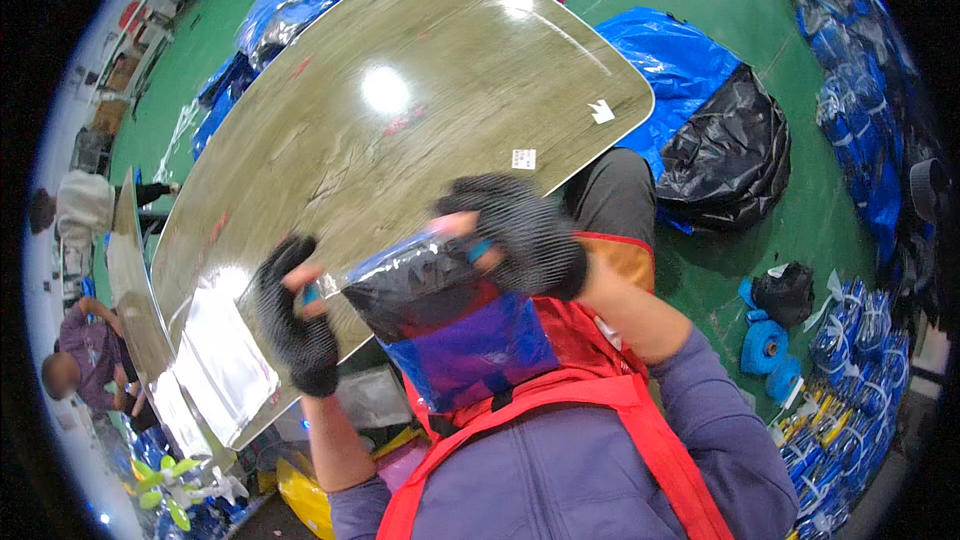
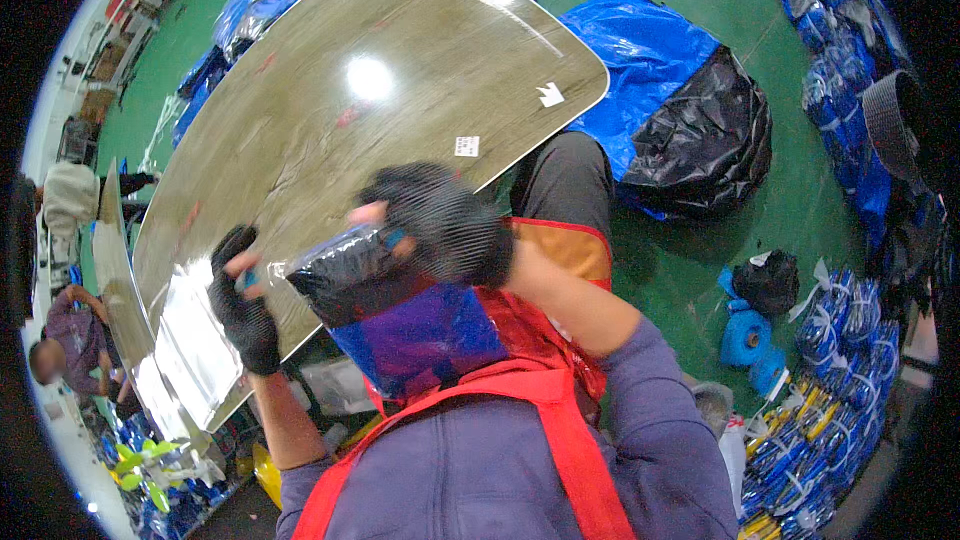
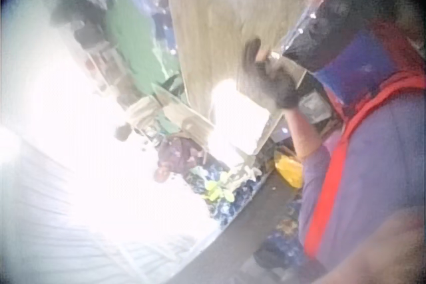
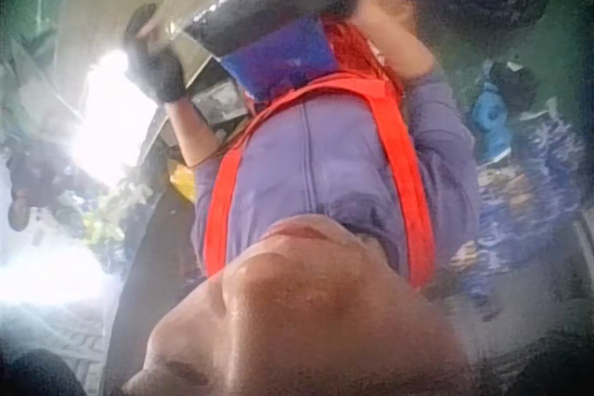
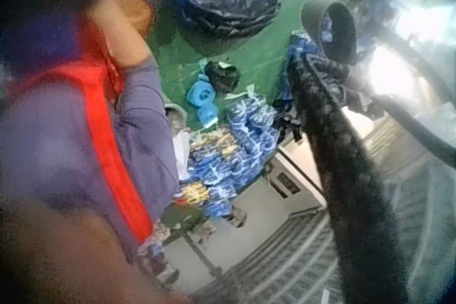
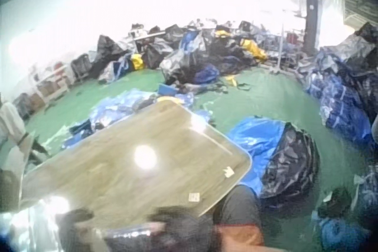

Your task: The person repeatedly folds blue and black soft goods, places them into clear plastic bags, and seals the bags. The process is repeated multiple times with similar items on a worktable in a factory setting.

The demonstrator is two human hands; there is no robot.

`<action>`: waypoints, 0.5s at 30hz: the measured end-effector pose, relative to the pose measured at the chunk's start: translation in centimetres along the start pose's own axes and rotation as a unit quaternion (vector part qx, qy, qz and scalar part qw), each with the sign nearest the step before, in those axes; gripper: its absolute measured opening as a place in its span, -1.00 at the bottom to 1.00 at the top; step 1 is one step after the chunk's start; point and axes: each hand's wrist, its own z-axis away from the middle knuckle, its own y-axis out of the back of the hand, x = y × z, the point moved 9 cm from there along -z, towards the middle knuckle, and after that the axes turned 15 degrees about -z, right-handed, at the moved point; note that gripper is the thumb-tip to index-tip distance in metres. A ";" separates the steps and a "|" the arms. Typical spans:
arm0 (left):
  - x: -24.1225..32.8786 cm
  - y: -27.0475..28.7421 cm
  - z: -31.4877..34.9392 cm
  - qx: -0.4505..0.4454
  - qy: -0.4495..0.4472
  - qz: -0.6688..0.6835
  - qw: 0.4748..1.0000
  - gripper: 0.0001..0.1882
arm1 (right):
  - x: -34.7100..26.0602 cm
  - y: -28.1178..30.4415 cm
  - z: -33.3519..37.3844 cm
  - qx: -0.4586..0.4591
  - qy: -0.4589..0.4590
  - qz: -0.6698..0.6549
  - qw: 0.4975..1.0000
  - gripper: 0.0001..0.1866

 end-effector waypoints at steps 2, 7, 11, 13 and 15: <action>0.5 -6.1 0.0 -0.075 -0.019 -0.079 0.994 -0.55 | 0.5 -5.0 -0.2 -0.116 0.004 0.072 0.991 -0.48; -9.8 -12.7 11.5 -0.200 0.319 0.384 0.843 -0.01 | 8.0 8.2 11.6 0.192 -0.152 0.084 0.966 -0.65; -18.5 -11.7 10.5 -0.294 0.308 0.288 0.858 -0.23 | 17.5 21.6 26.7 0.500 -0.285 0.176 0.799 -0.70; -21.6 -9.9 2.2 -0.305 0.267 0.264 0.875 -0.36 | 27.4 19.0 31.3 0.229 -0.594 0.180 0.750 -0.56; -23.3 -7.1 -8.7 -0.284 0.197 0.308 0.886 -0.47 | 33.2 16.6 33.1 0.135 -0.615 0.172 0.757 -0.39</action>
